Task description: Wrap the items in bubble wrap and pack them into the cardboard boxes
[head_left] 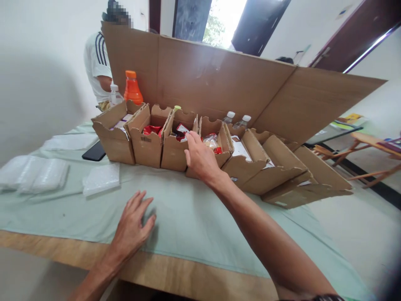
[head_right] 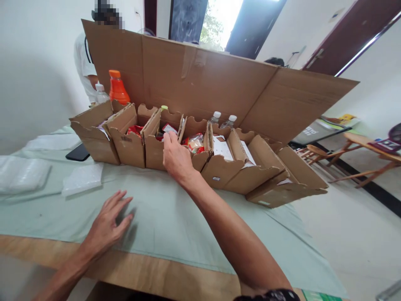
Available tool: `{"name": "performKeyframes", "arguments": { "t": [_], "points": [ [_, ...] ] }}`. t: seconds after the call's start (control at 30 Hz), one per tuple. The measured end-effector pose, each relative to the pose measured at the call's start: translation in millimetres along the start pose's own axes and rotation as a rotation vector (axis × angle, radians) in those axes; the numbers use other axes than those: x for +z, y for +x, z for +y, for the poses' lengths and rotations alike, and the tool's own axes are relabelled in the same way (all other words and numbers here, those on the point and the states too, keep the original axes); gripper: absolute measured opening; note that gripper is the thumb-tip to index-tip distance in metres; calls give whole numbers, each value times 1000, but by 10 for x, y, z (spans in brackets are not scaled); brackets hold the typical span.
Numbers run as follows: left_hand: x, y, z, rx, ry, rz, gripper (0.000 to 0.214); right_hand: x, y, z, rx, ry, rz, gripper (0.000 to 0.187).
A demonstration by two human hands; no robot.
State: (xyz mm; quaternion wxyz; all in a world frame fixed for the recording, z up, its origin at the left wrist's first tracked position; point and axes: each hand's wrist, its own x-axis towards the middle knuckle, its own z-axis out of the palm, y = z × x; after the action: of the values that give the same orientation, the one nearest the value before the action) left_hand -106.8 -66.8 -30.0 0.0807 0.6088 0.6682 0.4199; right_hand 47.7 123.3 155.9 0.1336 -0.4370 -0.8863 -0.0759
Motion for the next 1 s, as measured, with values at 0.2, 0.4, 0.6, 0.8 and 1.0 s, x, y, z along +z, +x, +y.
{"name": "performKeyframes", "arguments": {
  "t": [0.2, 0.4, 0.6, 0.8, 1.0],
  "points": [
    [34, -159, -265, 37, 29, 192, 25, 13, 179, -125, 24, -106, -72, 31],
    [-107, -79, -43, -106, -90, 256, 42, -83, -518, -151, -125, 32, 15, 28],
    [-284, -90, 71, -357, -196, 249, 61, -425, -1673, 147, -255, 359, 172, 26],
    [-209, -265, 261, -330, -240, 132, 71, -625, -2419, 735, -19, 434, 248, 29],
    [-147, -221, 482, -142, -381, 1, 84, -409, -3154, 1098, 352, 665, 350, 59]
  ]
}}
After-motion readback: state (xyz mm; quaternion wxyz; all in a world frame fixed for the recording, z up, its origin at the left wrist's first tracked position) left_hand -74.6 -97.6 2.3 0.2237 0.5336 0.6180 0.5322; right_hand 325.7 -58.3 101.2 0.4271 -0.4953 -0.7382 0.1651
